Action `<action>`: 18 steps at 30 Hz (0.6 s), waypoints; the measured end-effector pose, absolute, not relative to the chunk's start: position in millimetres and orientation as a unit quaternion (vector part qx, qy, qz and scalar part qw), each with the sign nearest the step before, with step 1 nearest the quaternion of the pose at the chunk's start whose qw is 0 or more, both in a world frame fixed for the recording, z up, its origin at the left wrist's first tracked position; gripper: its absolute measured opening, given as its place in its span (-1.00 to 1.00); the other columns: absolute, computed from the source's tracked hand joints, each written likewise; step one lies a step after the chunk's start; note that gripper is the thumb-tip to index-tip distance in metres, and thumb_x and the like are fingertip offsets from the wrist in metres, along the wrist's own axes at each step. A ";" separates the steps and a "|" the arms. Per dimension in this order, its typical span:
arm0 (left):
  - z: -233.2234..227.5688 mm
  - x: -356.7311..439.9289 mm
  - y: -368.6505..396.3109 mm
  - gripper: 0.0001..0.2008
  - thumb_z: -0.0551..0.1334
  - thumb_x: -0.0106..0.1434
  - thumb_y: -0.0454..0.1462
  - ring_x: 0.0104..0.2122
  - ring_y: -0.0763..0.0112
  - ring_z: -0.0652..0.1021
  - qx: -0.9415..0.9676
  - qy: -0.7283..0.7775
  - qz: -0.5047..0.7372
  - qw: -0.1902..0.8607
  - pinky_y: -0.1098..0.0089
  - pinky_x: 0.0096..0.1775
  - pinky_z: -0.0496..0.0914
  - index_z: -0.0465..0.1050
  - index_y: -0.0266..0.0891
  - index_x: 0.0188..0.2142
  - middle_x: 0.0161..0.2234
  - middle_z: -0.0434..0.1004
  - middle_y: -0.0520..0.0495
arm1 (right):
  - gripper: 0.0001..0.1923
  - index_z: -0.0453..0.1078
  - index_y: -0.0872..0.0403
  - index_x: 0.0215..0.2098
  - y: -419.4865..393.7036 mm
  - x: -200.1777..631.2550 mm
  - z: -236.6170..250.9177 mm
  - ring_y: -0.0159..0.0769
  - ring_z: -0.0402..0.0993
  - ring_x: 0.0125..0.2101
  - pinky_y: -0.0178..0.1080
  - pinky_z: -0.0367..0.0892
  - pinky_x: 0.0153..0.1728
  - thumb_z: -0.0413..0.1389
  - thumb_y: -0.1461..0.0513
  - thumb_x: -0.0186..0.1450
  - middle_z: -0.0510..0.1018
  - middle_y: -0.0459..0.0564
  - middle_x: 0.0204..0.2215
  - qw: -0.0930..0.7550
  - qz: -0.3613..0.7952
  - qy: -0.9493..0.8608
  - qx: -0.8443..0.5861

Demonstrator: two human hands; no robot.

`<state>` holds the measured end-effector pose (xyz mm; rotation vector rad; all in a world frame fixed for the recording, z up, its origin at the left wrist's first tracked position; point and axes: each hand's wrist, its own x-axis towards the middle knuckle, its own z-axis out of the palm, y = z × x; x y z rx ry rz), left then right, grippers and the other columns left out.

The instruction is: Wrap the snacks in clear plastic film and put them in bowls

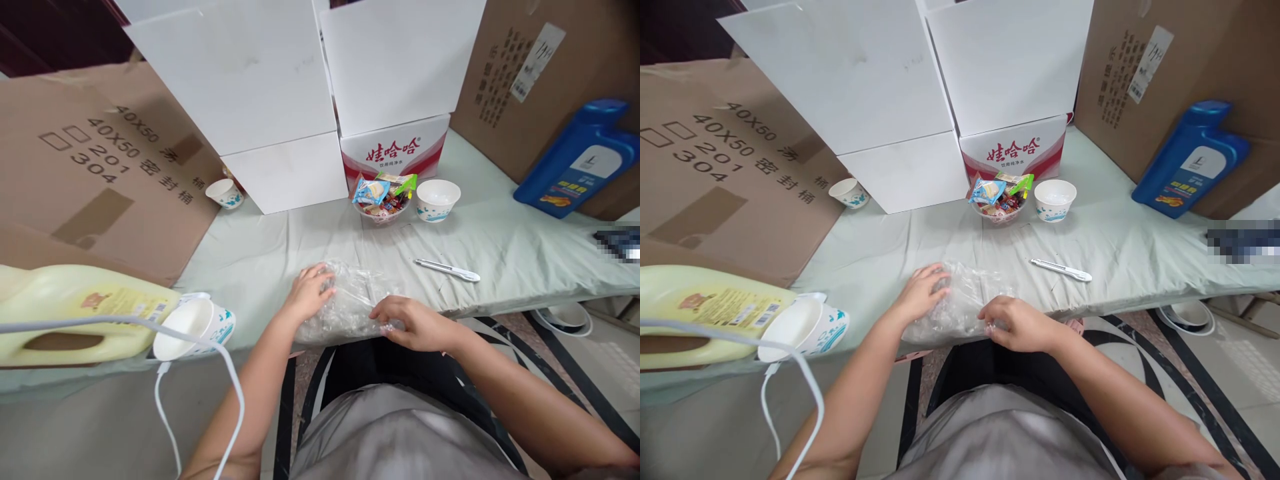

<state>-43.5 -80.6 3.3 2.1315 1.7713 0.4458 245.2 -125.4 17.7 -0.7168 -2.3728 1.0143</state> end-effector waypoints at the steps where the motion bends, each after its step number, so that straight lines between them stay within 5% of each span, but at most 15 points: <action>1: 0.8 -39.3 -77.7 -0.61 0.29 0.17 -0.15 0.23 -0.15 0.26 0.759 0.623 0.123 0.146 -0.12 0.12 0.22 0.47 -0.15 0.00 0.23 0.28 -0.25 | -0.89 0.42 0.05 -0.26 -126.2 244.7 18.0 -0.21 0.46 0.01 -0.07 0.37 0.05 0.09 0.32 0.25 0.55 0.06 -0.05 0.216 0.371 -0.868 -0.247; 4: 0.9 -29.9 -80.7 -0.57 0.32 0.17 -0.13 0.30 -0.28 0.09 0.765 0.627 0.130 0.076 -0.25 0.15 0.10 0.45 -0.18 0.03 0.33 0.07 -0.30 | -0.92 0.45 0.04 -0.34 -128.4 248.5 17.3 -0.12 0.25 0.22 0.06 0.16 0.22 0.14 0.32 0.21 0.46 0.05 0.12 0.187 0.357 -0.883 -0.240; 8: 15.2 -22.7 -104.2 -0.65 0.22 0.27 -0.11 0.19 0.05 0.31 0.813 0.527 0.216 0.123 0.01 0.17 0.22 0.45 -0.17 0.01 0.16 0.34 -0.23 | -0.92 0.46 0.04 -0.33 -128.3 256.8 15.7 -0.08 0.04 0.32 0.13 0.09 0.25 0.14 0.31 0.20 0.34 0.07 0.22 0.182 0.339 -0.884 -0.266; 12: 21.3 -20.7 -126.2 -0.45 0.40 0.06 -0.09 -0.04 0.13 0.48 0.854 0.455 0.130 0.218 0.13 0.03 0.36 0.42 -0.11 0.05 -0.11 0.53 -0.11 | -0.95 0.43 0.06 -0.32 -122.7 259.1 13.3 -0.09 0.16 0.27 0.03 0.23 0.18 0.11 0.29 0.25 0.36 0.14 0.20 0.183 0.341 -0.873 -0.298; 16: 19.8 -32.8 -137.1 -0.90 0.27 0.16 -0.27 -0.32 0.28 0.51 0.821 0.512 0.114 0.225 0.27 -0.18 0.40 0.53 -0.14 -0.30 -0.43 0.51 0.00 | -0.95 0.39 0.06 -0.34 -119.3 266.0 11.4 -0.06 0.21 0.24 -0.04 0.35 0.06 0.09 0.26 0.28 0.43 0.17 0.12 0.169 0.317 -0.867 -0.345; 18: 24.3 -41.6 -142.2 -0.92 0.22 0.18 -0.28 -0.38 0.36 0.49 0.800 0.516 0.119 0.283 0.36 -0.28 0.38 0.50 -0.16 -0.40 -0.43 0.50 0.02 | -0.96 0.38 0.06 -0.34 -120.9 273.9 12.8 -0.05 0.27 0.21 -0.05 0.36 0.05 0.10 0.27 0.27 0.42 0.17 0.13 0.162 0.315 -0.862 -0.362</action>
